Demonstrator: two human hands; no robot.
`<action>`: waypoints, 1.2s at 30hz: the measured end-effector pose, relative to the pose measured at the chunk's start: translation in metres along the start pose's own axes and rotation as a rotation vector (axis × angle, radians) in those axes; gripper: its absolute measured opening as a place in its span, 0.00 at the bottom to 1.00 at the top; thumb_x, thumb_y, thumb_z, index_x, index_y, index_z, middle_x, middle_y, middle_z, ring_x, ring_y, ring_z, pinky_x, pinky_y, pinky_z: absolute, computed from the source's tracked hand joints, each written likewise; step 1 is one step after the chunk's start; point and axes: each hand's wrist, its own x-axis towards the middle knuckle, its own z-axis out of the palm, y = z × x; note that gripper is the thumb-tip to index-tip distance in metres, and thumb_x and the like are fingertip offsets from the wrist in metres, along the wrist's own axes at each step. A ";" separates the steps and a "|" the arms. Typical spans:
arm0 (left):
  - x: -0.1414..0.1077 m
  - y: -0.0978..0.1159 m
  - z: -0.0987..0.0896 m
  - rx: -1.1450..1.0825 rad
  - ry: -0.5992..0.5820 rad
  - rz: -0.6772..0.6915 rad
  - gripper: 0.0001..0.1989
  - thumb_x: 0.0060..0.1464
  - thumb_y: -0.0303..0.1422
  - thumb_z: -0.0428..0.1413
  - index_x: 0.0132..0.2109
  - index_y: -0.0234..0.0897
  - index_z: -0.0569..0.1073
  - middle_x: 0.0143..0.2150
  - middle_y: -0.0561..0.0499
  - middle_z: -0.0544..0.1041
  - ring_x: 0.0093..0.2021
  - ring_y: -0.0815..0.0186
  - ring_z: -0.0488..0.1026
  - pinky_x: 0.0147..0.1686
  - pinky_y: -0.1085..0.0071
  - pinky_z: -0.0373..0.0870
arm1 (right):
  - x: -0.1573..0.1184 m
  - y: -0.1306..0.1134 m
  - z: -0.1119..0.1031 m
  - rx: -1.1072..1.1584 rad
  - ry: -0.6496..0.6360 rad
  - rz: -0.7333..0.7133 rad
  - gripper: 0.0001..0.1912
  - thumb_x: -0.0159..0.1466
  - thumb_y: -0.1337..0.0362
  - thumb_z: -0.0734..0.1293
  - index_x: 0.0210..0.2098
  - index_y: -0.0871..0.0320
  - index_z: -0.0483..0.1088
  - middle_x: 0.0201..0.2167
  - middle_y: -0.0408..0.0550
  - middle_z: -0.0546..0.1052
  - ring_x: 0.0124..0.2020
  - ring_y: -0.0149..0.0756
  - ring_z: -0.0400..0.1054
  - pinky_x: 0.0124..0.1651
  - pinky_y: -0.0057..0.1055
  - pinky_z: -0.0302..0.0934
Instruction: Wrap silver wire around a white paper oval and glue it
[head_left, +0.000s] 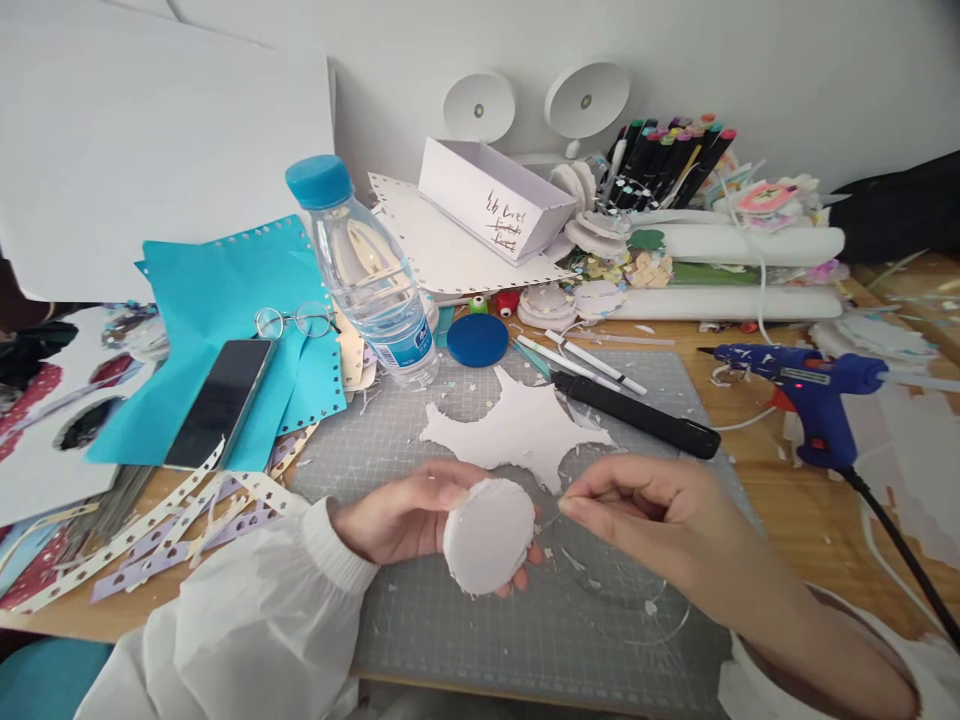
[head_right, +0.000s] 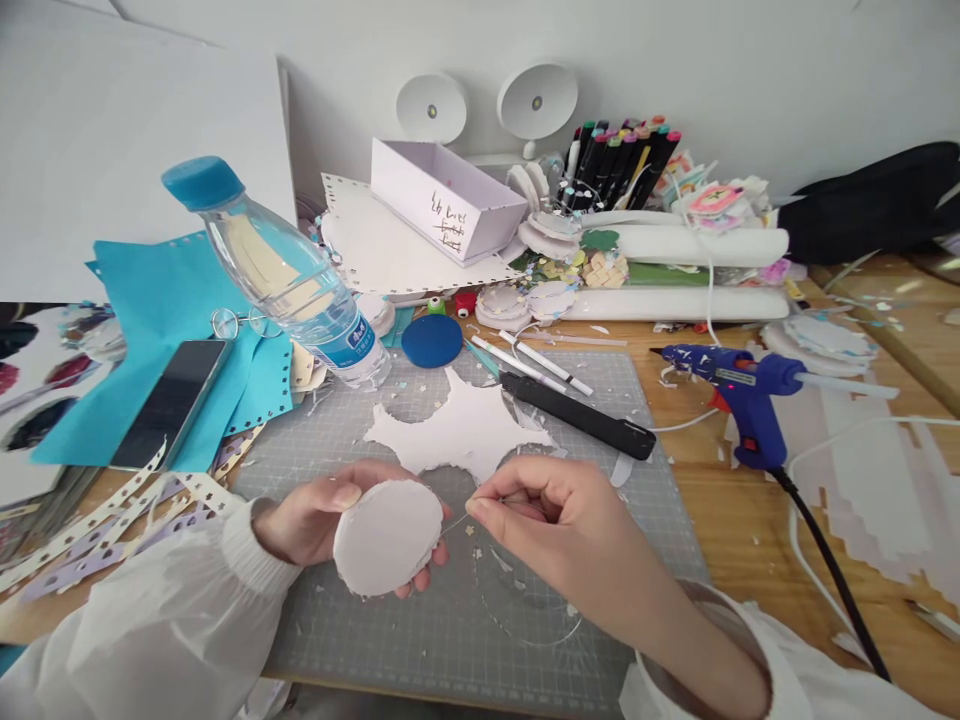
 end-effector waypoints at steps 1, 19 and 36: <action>0.000 0.000 0.000 0.000 -0.002 0.001 0.30 0.49 0.45 0.59 0.52 0.24 0.74 0.44 0.30 0.79 0.38 0.51 0.79 0.30 0.65 0.75 | 0.000 0.000 0.000 0.003 0.000 0.004 0.11 0.57 0.57 0.68 0.25 0.57 0.74 0.15 0.40 0.67 0.16 0.25 0.55 0.16 0.21 0.49; 0.000 -0.002 -0.004 0.032 -0.050 0.002 0.29 0.51 0.45 0.57 0.53 0.26 0.73 0.46 0.30 0.78 0.39 0.49 0.79 0.32 0.62 0.75 | 0.001 -0.001 0.002 0.008 -0.063 0.066 0.12 0.57 0.55 0.67 0.26 0.59 0.74 0.16 0.40 0.65 0.17 0.25 0.53 0.18 0.22 0.49; -0.001 -0.004 -0.003 0.031 0.001 0.019 0.28 0.50 0.43 0.58 0.52 0.26 0.74 0.45 0.32 0.78 0.40 0.51 0.78 0.37 0.60 0.75 | 0.002 0.002 0.002 -0.041 -0.075 0.092 0.15 0.58 0.52 0.65 0.27 0.59 0.73 0.18 0.41 0.65 0.19 0.26 0.53 0.20 0.24 0.48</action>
